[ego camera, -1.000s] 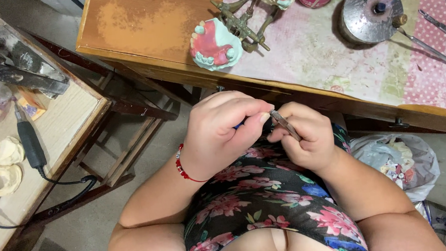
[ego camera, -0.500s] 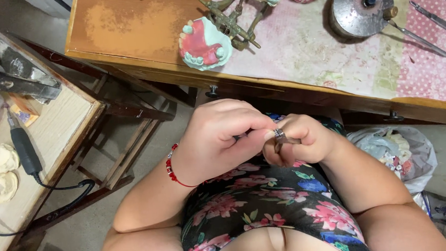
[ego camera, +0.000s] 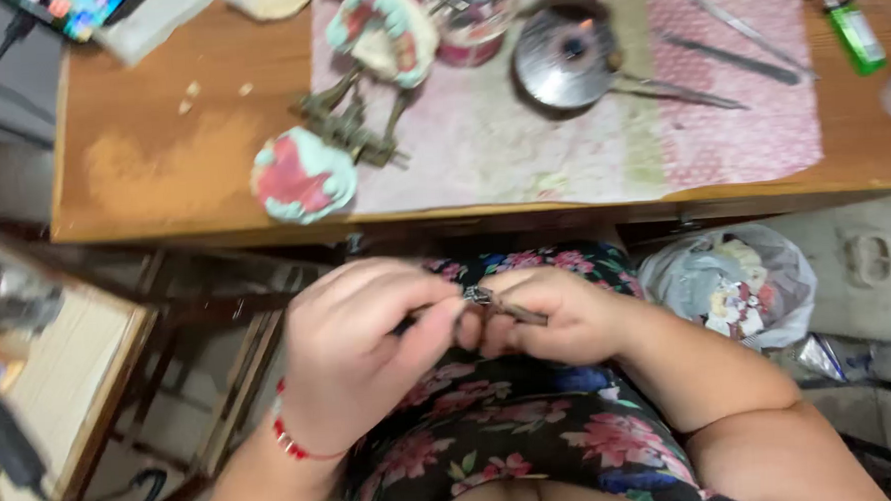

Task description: Applying and shaping wax on a dental model using laboratory tools

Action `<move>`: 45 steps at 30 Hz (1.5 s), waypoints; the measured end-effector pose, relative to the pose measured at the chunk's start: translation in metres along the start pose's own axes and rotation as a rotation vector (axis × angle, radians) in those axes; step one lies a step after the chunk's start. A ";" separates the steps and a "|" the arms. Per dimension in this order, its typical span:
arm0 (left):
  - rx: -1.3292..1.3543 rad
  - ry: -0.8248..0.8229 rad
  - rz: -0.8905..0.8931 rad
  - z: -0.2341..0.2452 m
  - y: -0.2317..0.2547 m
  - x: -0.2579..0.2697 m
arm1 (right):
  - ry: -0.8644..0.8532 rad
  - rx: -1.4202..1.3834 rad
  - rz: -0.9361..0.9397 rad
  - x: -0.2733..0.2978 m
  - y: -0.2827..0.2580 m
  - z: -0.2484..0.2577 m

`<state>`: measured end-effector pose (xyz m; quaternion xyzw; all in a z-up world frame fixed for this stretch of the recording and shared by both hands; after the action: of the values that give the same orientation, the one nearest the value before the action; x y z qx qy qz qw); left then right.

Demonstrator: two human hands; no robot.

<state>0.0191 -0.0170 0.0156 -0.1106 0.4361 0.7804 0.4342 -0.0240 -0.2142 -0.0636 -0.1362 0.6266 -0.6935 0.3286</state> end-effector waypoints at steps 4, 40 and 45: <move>-0.010 0.073 -0.061 0.025 0.002 0.001 | 0.264 0.377 -0.018 0.046 -0.026 0.057; 1.006 0.801 0.036 -0.006 -0.130 0.033 | 0.877 0.616 -0.242 0.028 -0.030 0.140; 0.666 0.951 0.000 0.021 -0.159 0.031 | 1.002 0.898 -0.730 0.002 -0.014 0.138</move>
<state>0.1279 0.0562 -0.0821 -0.3064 0.8052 0.4657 0.2023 0.0530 -0.3230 -0.0262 0.1429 0.2740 -0.9250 -0.2210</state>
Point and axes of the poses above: each hand's wrist, its own x-axis away from the middle knuckle, its own z-axis out of the back of the hand, y = z × x, the point moved 3 cm from there along -x, towards the middle knuckle, and after that the axes turned 3 degrees about -z, right-handed, at the moved point
